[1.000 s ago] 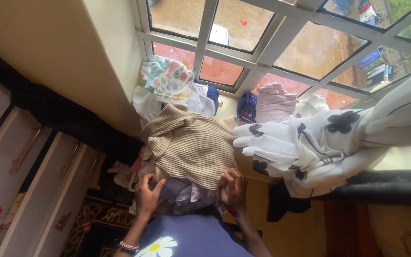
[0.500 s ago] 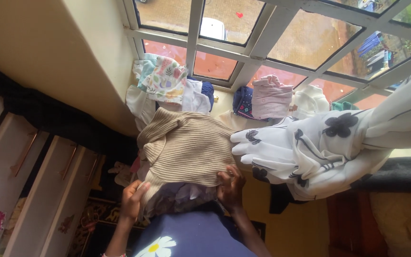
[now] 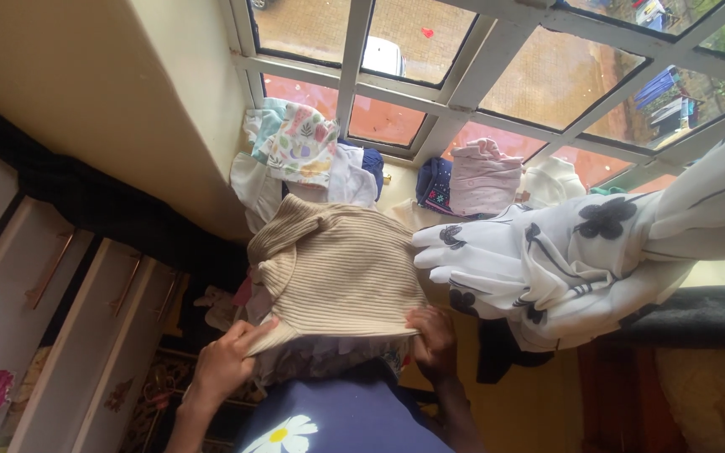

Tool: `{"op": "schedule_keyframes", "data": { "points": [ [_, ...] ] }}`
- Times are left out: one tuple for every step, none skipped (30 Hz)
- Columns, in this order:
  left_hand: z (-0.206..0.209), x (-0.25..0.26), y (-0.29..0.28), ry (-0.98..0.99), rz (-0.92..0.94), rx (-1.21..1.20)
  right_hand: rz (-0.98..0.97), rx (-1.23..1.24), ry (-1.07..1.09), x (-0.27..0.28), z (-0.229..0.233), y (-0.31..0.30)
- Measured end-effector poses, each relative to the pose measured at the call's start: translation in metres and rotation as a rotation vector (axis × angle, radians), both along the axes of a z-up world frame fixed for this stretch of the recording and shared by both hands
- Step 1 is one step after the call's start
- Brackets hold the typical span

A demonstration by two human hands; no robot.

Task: Folding various items of clothing from a pile on a windowsill ledge.

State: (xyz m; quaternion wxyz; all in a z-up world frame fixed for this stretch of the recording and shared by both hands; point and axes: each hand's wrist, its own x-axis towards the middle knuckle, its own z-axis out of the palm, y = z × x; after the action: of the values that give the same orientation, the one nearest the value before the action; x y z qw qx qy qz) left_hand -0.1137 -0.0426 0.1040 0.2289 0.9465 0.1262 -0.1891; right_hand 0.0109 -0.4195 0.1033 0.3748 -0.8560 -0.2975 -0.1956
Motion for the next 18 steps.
{"op": "schedule_keyframes", "data": {
  "points": [
    [-0.004,-0.002,0.003,-0.067,-0.026,-0.032,0.040,0.001,0.071,0.001,-0.001,-0.003],
    [-0.006,-0.002,0.006,-0.070,-0.021,-0.032,0.045,0.001,0.069,0.003,0.000,-0.006],
    [-0.008,-0.003,0.009,-0.145,0.020,-0.053,0.067,-0.028,0.133,0.004,0.000,-0.009],
    [-0.010,-0.004,0.012,-0.220,0.059,-0.075,0.087,-0.057,0.197,0.004,0.001,-0.013],
    [-0.007,-0.004,0.016,-0.221,0.062,-0.075,0.089,-0.057,0.195,0.006,0.003,-0.015],
    [-0.005,-0.002,0.020,-0.459,0.069,-0.168,0.091,-0.002,0.306,0.007,0.004,-0.019],
    [-0.003,0.000,0.024,-0.697,0.079,-0.260,0.093,0.054,0.417,0.008,0.006,-0.022],
    [-0.006,0.007,0.031,-0.699,0.081,-0.262,0.094,0.051,0.415,0.013,0.001,-0.026],
    [-0.009,0.014,0.038,-0.726,0.098,-0.567,0.116,0.188,0.535,0.018,-0.004,-0.029],
    [-0.012,0.019,0.045,-0.738,0.114,-0.871,0.137,0.327,0.657,0.020,-0.010,-0.032],
    [-0.013,0.032,0.046,-0.738,0.116,-0.871,0.138,0.326,0.659,0.029,-0.017,-0.031],
    [-0.016,0.043,0.047,-0.696,0.272,-1.113,0.045,0.458,0.774,0.038,-0.024,-0.030],
    [-0.018,0.055,0.047,-0.644,0.430,-1.350,-0.051,0.591,0.887,0.048,-0.031,-0.029],
    [-0.028,0.067,0.046,-0.645,0.429,-1.351,-0.050,0.590,0.886,0.056,-0.044,-0.028],
    [-0.039,0.080,0.046,-0.637,0.514,-1.482,-0.074,0.608,0.855,0.065,-0.058,-0.026],
    [-0.048,0.096,0.046,-0.625,0.595,-1.611,-0.100,0.630,0.822,0.075,-0.071,-0.024],
    [-0.053,0.111,0.045,-0.625,0.588,-1.611,-0.101,0.634,0.817,0.082,-0.084,-0.023],
    [-0.058,0.125,0.043,-0.651,0.679,-1.568,-0.127,0.675,0.760,0.087,-0.096,-0.022]
  ]
}}
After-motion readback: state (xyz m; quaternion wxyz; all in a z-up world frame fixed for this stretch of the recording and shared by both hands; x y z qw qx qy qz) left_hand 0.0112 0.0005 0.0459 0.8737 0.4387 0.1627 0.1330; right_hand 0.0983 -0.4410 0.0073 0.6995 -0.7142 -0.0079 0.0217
